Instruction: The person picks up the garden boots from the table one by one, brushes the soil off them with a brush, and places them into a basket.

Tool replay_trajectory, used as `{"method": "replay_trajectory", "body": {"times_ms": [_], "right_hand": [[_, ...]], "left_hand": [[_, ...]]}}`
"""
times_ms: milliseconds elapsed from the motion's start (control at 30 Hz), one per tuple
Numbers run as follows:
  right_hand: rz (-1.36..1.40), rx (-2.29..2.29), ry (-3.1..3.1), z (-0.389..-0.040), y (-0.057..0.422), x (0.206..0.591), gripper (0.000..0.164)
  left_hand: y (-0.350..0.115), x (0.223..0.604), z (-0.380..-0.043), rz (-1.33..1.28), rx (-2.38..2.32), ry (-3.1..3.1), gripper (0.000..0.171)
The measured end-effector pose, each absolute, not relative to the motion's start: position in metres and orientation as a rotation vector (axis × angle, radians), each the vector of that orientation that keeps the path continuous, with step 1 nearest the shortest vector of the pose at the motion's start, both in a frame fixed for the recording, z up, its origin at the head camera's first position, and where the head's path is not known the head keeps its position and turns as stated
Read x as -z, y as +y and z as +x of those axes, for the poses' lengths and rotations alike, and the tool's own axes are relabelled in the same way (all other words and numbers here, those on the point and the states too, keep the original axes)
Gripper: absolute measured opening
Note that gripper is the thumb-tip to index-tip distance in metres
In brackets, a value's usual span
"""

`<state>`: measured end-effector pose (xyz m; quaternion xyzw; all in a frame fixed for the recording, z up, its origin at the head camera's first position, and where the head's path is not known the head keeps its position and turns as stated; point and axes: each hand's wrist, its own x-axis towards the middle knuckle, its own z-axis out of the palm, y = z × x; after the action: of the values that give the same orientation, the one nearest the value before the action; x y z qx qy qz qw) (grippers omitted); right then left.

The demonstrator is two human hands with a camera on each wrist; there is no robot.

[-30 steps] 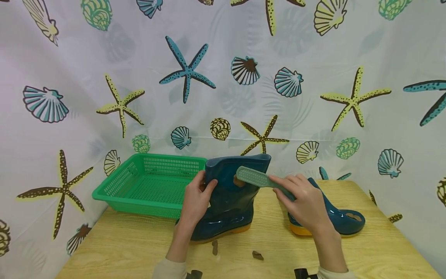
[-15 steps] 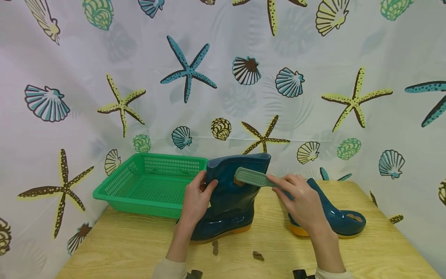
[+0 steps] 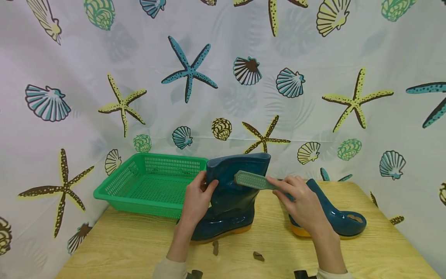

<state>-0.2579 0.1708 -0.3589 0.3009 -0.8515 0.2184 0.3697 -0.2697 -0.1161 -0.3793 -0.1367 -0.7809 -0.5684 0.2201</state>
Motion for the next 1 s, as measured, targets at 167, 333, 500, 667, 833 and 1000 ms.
{"method": "replay_trajectory", "body": {"times_ms": [167, 333, 500, 667, 833, 1000], "right_hand": [[0.797, -0.556, -2.196, -0.2571, 0.1716, 0.3585, 0.044], [0.811, -0.559, -2.190, -0.2564, 0.1715, 0.3573, 0.045], [0.826, -0.633, -2.111, -0.2563, 0.1726, 0.3549, 0.047], [0.834, -0.652, -2.065, -0.2579, 0.1719, 0.3549, 0.049], [0.825, -0.621, -2.114, -0.2605, 0.1683, 0.3570, 0.048], [0.816, -0.616, -2.148, -0.2595, 0.1670, 0.3576, 0.045]], "left_hand": [[-0.1162, 0.3792, -0.2697, -0.375, 1.573, -2.159, 0.027], [-0.1164, 0.3787, -0.2691, -0.366, 1.576, -2.163, 0.027], [-0.1166, 0.3789, -0.2695, -0.378, 1.587, -2.155, 0.026], [-0.1164, 0.3788, -0.2706, -0.393, 1.597, -2.150, 0.026], [-0.1165, 0.3774, -0.2698, -0.389, 1.593, -2.159, 0.026], [-0.1161, 0.3768, -0.2695, -0.398, 1.594, -2.160, 0.025]]}}
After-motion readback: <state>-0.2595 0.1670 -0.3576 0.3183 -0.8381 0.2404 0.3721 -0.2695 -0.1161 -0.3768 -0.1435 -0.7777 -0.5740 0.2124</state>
